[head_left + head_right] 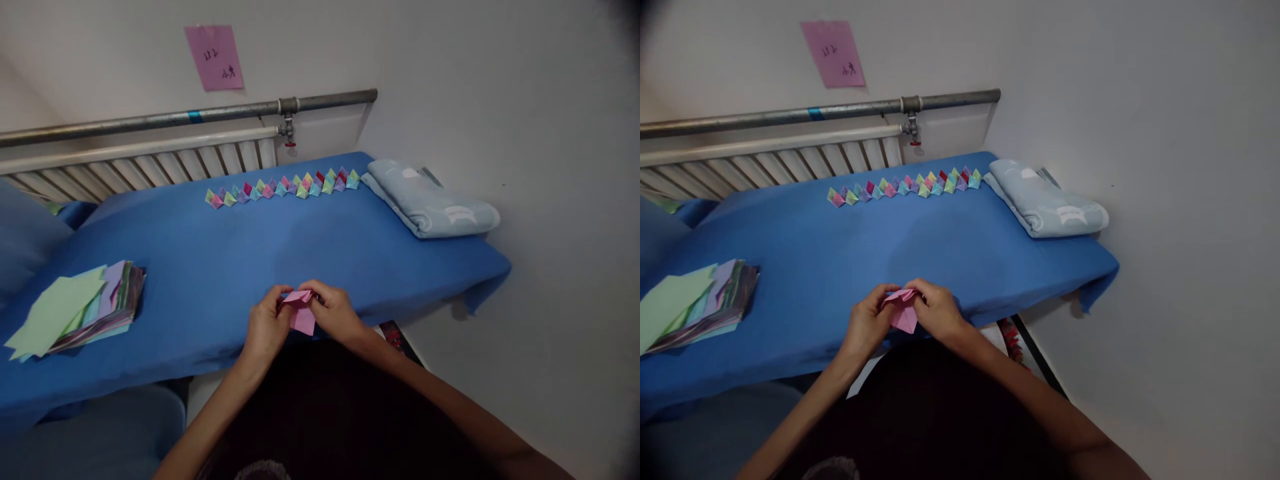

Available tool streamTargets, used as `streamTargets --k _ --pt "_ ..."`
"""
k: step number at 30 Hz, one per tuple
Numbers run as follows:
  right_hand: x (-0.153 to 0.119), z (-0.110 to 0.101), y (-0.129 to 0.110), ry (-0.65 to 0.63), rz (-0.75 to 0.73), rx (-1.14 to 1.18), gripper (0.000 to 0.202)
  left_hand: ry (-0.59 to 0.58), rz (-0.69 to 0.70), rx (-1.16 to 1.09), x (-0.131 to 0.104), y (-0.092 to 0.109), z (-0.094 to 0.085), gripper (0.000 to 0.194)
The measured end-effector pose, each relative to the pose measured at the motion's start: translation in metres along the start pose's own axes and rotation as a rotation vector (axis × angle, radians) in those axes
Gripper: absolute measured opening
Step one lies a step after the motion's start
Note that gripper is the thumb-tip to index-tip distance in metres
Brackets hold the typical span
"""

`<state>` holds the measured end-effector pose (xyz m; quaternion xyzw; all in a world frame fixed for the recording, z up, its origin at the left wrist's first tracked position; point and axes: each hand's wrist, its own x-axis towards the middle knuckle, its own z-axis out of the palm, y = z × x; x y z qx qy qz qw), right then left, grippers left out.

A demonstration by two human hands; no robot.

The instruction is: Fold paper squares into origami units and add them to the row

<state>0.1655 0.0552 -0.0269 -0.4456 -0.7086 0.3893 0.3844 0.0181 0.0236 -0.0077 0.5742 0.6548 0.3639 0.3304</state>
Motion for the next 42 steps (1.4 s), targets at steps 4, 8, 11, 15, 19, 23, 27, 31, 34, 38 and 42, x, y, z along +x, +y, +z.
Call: streamTargets --k 4,8,11,15,19,23,27,31,34,38,42 --pt "-0.001 0.002 -0.001 0.042 0.030 0.096 0.029 0.006 0.030 -0.061 0.001 -0.001 0.003 0.032" --pt "-0.001 0.004 0.001 0.066 0.057 0.191 0.028 0.001 -0.031 -0.189 0.003 -0.004 0.007 0.035" --pt "-0.002 0.006 0.004 0.096 0.083 0.260 0.028 0.022 -0.065 -0.270 0.003 -0.005 0.008 0.041" --pt "-0.007 0.007 0.005 0.129 0.124 0.358 0.024 0.060 -0.039 -0.382 0.002 -0.004 0.010 0.040" --pt "-0.011 0.006 0.003 0.152 0.089 0.400 0.021 0.087 -0.039 -0.574 -0.001 -0.001 0.011 0.040" --pt "-0.013 0.003 0.004 0.205 -0.046 0.356 0.020 -0.083 -0.120 -0.811 -0.007 0.002 0.001 0.056" --pt "-0.013 0.000 0.005 0.207 -0.198 0.281 0.022 -0.259 -0.211 -1.057 -0.010 0.003 -0.012 0.054" --pt "-0.013 -0.001 0.008 0.134 -0.358 0.197 0.028 -0.159 -0.375 -1.036 -0.006 0.003 -0.013 0.034" --pt "-0.013 -0.001 0.010 0.081 -0.403 0.176 0.030 -0.124 -0.393 -0.944 -0.003 0.002 -0.009 0.030" --pt "-0.014 -0.005 0.009 0.019 -0.236 0.222 0.026 -0.070 -0.334 -0.891 -0.002 0.000 -0.011 0.031" --pt "-0.011 -0.012 -0.002 0.005 0.115 0.399 0.027 -0.040 -0.306 -0.847 -0.003 0.000 -0.017 0.032"
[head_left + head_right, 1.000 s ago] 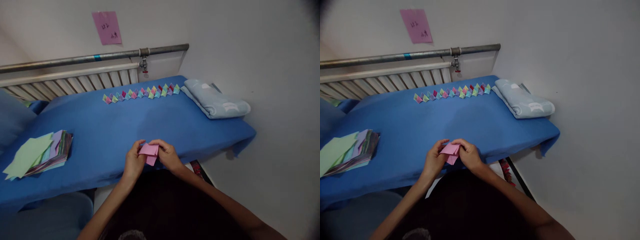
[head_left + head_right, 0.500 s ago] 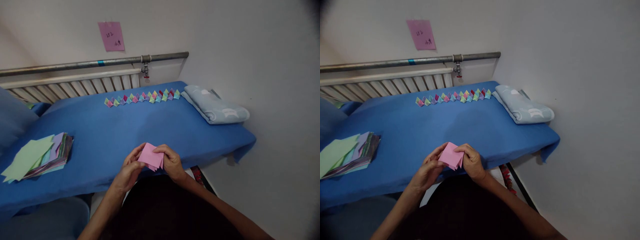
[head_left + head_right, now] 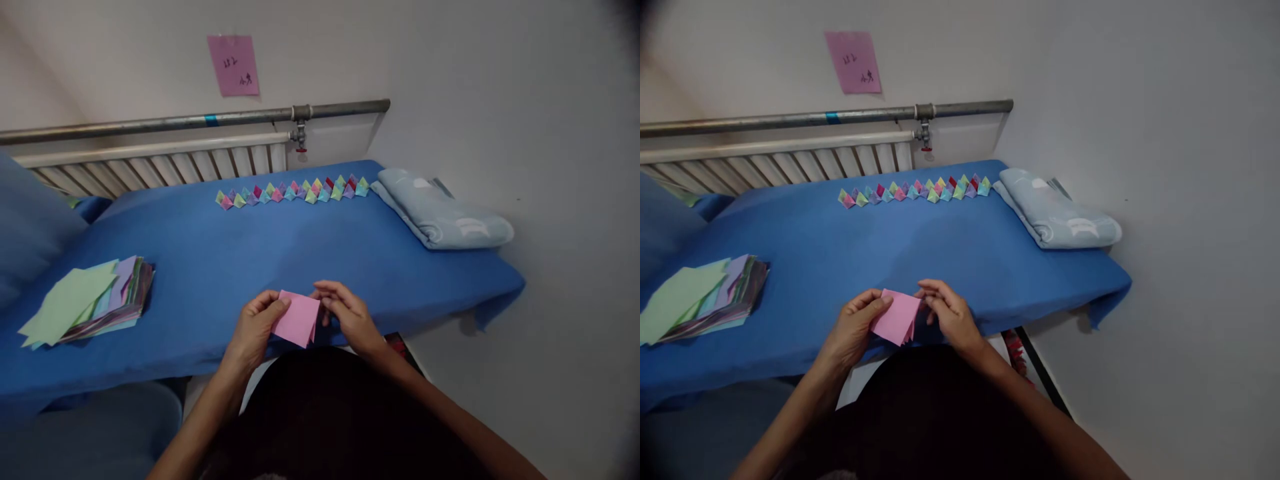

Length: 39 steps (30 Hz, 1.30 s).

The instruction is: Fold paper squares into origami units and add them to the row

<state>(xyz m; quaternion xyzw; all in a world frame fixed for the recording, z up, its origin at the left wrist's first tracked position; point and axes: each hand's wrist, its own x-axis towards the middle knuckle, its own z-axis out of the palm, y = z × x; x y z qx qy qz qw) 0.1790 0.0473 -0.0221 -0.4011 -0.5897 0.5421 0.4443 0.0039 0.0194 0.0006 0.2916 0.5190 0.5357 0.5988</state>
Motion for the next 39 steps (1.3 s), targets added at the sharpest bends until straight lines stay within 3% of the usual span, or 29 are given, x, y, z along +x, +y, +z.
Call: streamTargets --k 5,11,20,28,32,39 --pt "0.003 0.002 -0.020 -0.120 0.085 -0.087 0.031 -0.069 0.043 0.089 -0.001 -0.002 0.000 0.028" --pt "0.003 0.008 -0.020 -0.173 0.111 -0.115 0.026 -0.116 0.088 0.156 -0.004 -0.001 0.002 0.026" --pt "0.003 0.007 -0.017 -0.205 0.082 -0.120 0.025 -0.048 0.177 0.237 -0.006 0.002 0.003 0.020" --pt "0.002 0.009 -0.017 -0.227 0.141 -0.093 0.023 -0.014 0.205 0.362 -0.005 -0.001 0.003 0.027" --pt "0.002 0.010 -0.016 -0.240 0.167 -0.076 0.024 0.010 0.163 0.303 -0.001 -0.004 0.003 0.029" --pt "0.003 0.007 -0.010 -0.171 0.212 0.050 0.030 -0.133 0.025 0.253 -0.007 0.002 -0.003 0.035"
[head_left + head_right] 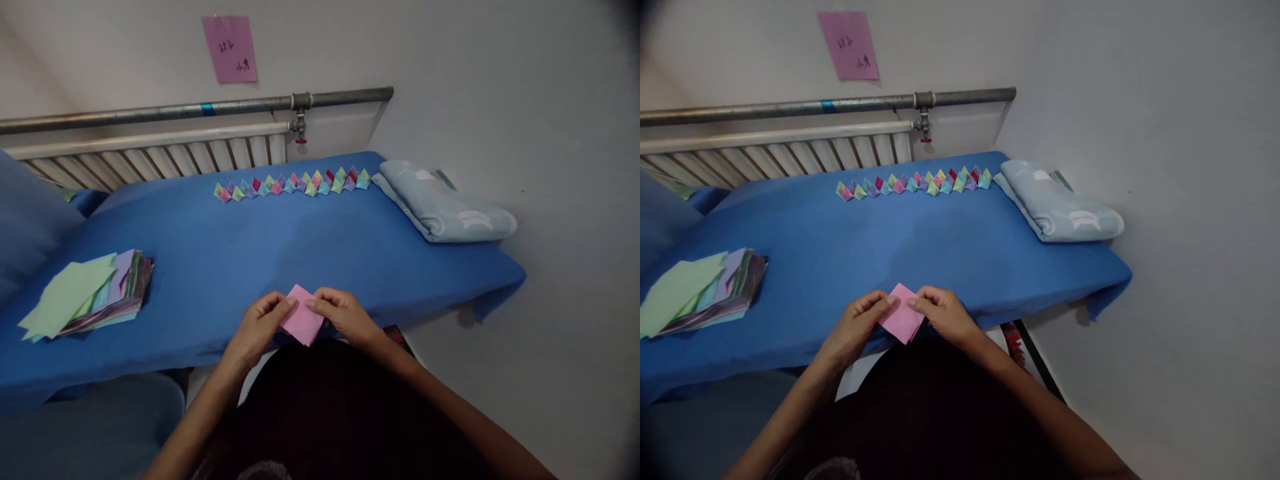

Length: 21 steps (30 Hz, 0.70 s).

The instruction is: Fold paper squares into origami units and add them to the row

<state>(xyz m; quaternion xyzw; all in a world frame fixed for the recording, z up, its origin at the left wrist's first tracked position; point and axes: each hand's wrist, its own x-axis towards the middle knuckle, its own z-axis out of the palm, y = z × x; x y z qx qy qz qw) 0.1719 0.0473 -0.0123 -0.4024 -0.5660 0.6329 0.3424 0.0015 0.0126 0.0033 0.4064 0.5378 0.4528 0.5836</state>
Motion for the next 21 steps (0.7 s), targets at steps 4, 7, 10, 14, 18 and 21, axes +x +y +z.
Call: streamTargets --k 4,7,10,14,18,21 --pt "0.0007 0.0002 0.0002 0.000 0.042 0.103 0.025 -0.037 -0.029 -0.059 -0.0014 -0.0008 -0.0008 0.035" --pt "0.0019 -0.0002 0.0014 0.021 0.042 0.119 0.019 -0.006 -0.046 -0.078 0.0017 -0.0031 -0.0007 0.035" --pt "0.0032 -0.0013 0.0028 0.050 0.011 0.134 0.025 0.003 -0.064 -0.127 0.0042 -0.0046 -0.0014 0.034" --pt "0.0042 -0.0021 0.0028 0.072 -0.034 0.119 0.023 0.019 -0.102 -0.146 0.0047 -0.0044 -0.0026 0.035" --pt "0.0045 -0.0026 0.0039 0.119 -0.073 0.060 0.019 0.054 -0.100 -0.067 0.0052 -0.0036 -0.0020 0.038" --pt "0.0051 -0.0034 0.0070 0.173 -0.121 -0.073 0.012 0.078 -0.086 -0.023 0.0070 -0.0039 -0.0011 0.036"
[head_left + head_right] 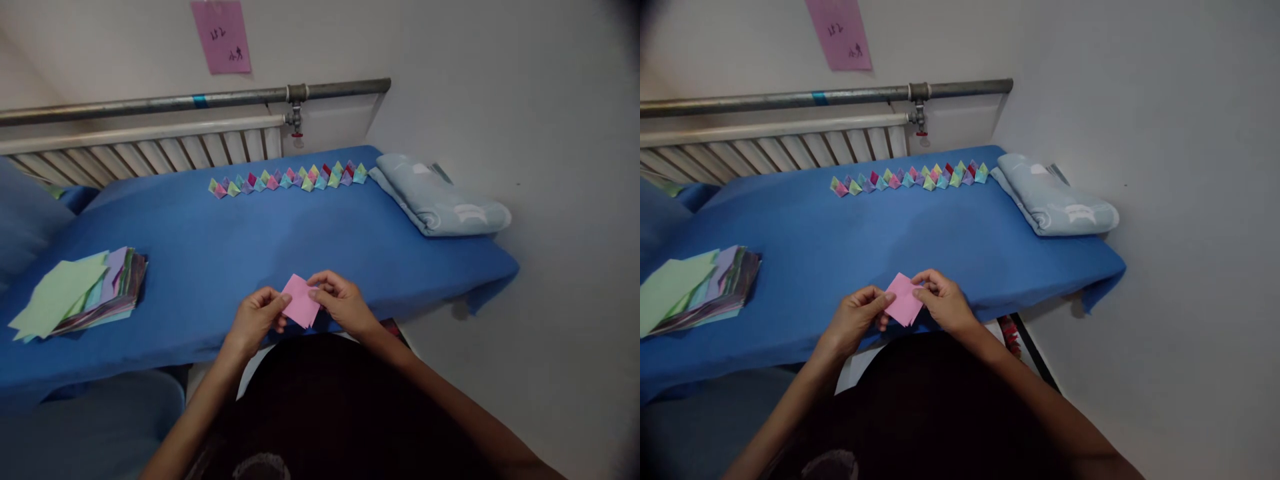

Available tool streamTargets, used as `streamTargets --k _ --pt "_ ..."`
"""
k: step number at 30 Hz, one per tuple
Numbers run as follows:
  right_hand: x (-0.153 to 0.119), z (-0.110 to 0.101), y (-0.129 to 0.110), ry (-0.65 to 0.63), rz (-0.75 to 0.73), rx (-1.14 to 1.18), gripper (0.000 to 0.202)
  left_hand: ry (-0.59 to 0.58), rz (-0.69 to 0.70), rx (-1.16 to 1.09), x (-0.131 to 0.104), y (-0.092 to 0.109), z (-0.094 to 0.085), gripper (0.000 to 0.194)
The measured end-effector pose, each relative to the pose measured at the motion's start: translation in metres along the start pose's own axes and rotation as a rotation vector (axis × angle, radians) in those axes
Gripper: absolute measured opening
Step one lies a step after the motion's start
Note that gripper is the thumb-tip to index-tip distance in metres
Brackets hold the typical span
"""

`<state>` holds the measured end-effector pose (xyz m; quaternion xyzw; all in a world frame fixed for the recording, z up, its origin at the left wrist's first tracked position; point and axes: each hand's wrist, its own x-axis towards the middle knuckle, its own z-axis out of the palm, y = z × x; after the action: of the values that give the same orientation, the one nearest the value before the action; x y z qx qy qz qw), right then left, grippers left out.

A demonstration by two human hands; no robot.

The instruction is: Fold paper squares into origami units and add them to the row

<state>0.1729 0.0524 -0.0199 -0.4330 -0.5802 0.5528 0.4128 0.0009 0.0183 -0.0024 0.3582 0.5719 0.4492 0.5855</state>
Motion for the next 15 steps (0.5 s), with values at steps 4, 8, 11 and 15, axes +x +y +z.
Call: streamTargets --k 4,8,11,15 --pt "0.002 -0.001 0.005 0.024 -0.134 -0.290 0.009 0.071 0.075 0.134 0.004 -0.002 -0.003 0.023" --pt "0.006 -0.002 0.010 -0.004 -0.277 -0.585 0.014 0.272 0.347 0.416 0.007 -0.006 -0.012 0.008" --pt "0.009 -0.003 0.010 -0.073 -0.334 -0.766 0.016 0.223 0.594 0.613 0.009 -0.012 -0.018 0.014" --pt "0.010 -0.006 0.009 -0.129 -0.357 -0.927 0.019 -0.026 0.739 0.857 0.011 -0.022 -0.020 0.032"
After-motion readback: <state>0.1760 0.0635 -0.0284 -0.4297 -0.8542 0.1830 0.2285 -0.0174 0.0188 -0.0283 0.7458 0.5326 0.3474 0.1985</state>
